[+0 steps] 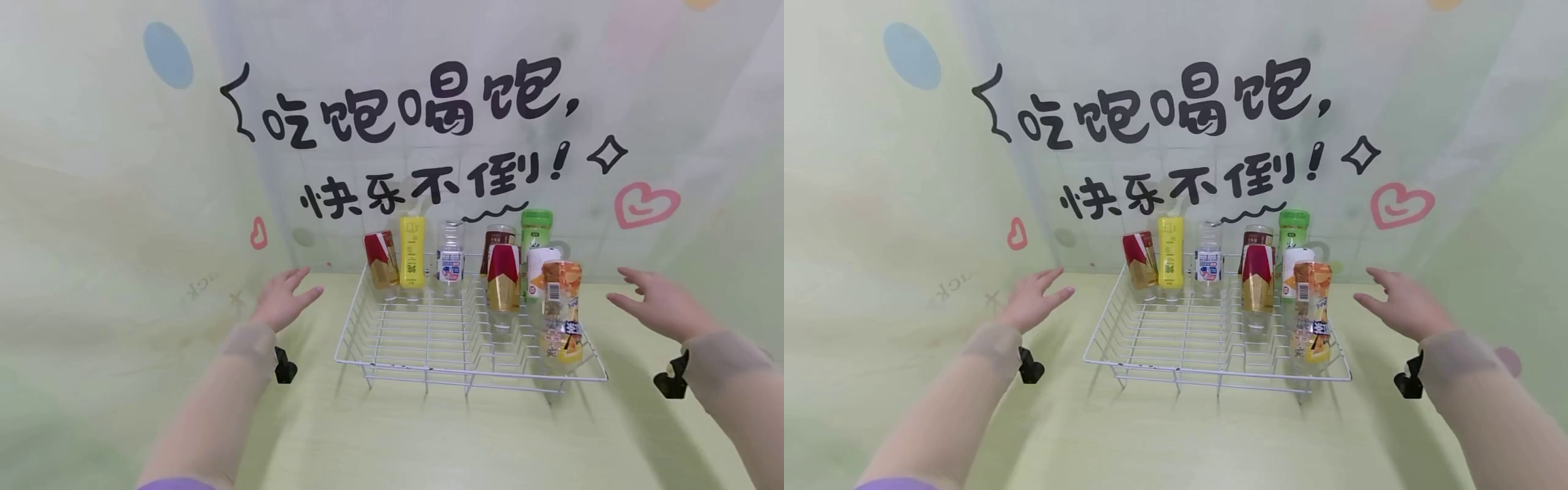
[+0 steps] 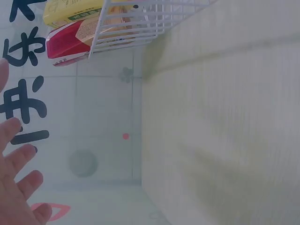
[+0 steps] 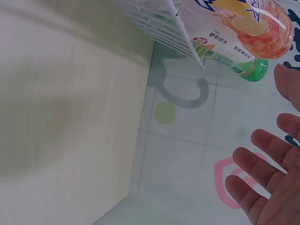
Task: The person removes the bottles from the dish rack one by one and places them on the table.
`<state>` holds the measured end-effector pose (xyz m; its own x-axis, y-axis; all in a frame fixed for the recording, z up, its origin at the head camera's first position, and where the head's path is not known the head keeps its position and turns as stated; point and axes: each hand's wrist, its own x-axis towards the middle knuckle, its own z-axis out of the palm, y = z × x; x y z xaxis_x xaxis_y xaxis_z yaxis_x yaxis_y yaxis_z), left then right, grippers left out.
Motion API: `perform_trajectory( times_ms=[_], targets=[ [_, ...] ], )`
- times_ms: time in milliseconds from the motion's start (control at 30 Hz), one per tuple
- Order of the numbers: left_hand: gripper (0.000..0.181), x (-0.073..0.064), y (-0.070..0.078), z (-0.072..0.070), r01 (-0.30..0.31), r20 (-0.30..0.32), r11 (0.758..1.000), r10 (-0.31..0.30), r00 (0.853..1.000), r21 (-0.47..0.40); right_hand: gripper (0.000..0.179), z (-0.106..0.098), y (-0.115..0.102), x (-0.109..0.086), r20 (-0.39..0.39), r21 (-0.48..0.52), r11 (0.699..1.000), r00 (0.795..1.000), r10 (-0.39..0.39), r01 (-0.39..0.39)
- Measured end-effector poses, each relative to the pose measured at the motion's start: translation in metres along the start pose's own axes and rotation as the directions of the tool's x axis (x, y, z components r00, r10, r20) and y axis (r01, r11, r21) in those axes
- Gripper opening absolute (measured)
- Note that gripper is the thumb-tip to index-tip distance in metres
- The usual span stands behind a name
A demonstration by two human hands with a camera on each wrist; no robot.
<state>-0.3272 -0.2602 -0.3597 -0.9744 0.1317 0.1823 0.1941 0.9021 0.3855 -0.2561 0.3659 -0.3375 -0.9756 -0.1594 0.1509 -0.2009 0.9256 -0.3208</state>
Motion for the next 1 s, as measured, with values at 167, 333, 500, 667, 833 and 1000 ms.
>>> perform_trajectory(
  times_ms=[167,333,500,667,833,1000],
  targets=[
    [0.075,-0.005,-0.001,0.015,0.002,0.007,0.997,-0.001,1.000,-0.084,0.078,0.009,-0.004,-0.001,-0.003,0.081,0.997,1.000,0.019,-0.019],
    [0.073,-0.013,0.001,0.030,-0.018,0.021,0.985,0.022,1.000,-0.174,0.078,0.019,-0.005,-0.003,0.001,0.139,0.989,0.999,0.040,-0.040],
    [0.069,-0.023,0.009,0.046,-0.047,0.036,0.962,0.059,0.998,-0.268,0.077,0.029,-0.008,-0.008,-0.012,0.212,0.976,0.998,0.063,-0.059],
    [0.067,-0.038,0.016,0.058,-0.068,0.034,0.949,0.083,0.996,-0.308,0.077,0.040,-0.011,-0.010,-0.022,0.299,0.951,0.996,0.086,-0.076],
    [0.062,-0.052,0.022,0.065,-0.080,0.043,0.943,0.100,0.994,-0.323,0.077,0.050,-0.015,-0.013,-0.039,0.365,0.927,0.994,0.104,-0.083],
    [0.067,-0.060,0.026,0.072,-0.138,0.032,0.952,0.152,0.988,-0.273,0.078,0.056,-0.019,-0.016,-0.039,0.427,0.898,0.990,0.133,-0.104]
  ],
)
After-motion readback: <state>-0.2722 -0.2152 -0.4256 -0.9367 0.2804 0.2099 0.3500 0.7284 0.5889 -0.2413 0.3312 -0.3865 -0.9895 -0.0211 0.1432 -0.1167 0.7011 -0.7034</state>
